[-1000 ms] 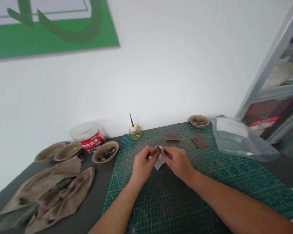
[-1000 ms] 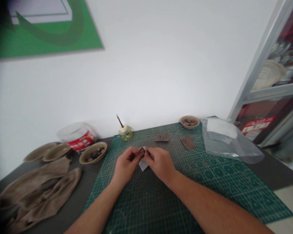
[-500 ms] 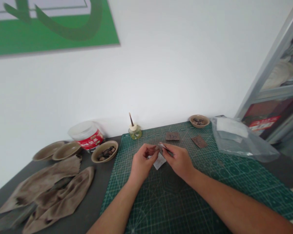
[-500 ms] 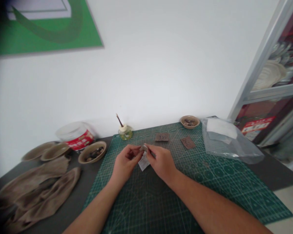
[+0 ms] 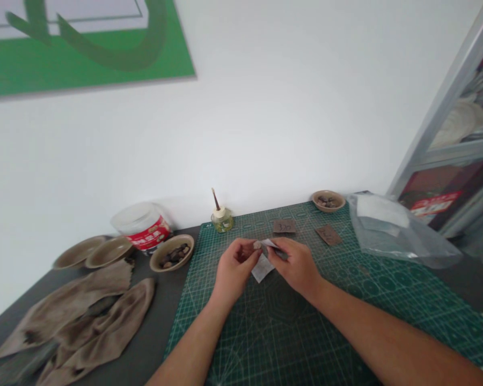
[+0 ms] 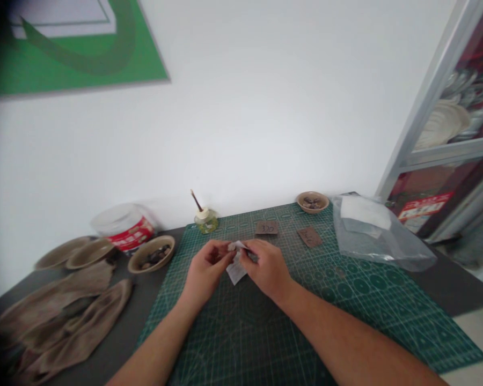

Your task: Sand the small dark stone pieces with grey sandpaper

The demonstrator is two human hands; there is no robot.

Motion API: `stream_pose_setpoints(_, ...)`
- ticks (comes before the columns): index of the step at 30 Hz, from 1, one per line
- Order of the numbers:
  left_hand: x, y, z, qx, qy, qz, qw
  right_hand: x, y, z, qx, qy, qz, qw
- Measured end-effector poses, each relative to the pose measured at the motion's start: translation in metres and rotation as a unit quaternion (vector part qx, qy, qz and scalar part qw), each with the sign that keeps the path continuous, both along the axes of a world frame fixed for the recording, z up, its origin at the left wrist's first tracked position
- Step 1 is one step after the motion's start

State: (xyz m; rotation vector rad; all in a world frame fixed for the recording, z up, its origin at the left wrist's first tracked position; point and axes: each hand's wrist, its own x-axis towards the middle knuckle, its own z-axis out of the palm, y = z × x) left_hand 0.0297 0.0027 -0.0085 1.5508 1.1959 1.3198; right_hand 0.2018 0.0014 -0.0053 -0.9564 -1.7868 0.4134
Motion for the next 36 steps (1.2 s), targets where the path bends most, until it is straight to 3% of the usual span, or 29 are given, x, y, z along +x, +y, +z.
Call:
stream_pose_setpoints(6, -0.003, 0.0024, 0.0012, -0.029, 0.005, 0.0, 1.0, 0.0027, 0.0019, 0.0041, -0.016, 0.032, 0.035, 0.999)
stream_pose_setpoints(17, -0.0052, 0.0, 0.0032, -0.066, -0.039, -0.086, 0.993, 0.0028, 0.0043, 0.0005, -0.017, 0.03, 0.122, 0.992)
stream_pose_setpoints(26, -0.0068, -0.001, 0.0042, -0.082, -0.042, -0.13, 0.987, 0.0046, 0.0059, 0.0007, -0.039, 0.009, 0.123, 0.992)
stream_pose_setpoints(36, -0.0103, -0.0006, 0.0049, -0.075, -0.025, -0.13, 0.988, 0.0069, 0.0076, 0.0007, -0.013, 0.0, 0.14, 0.99)
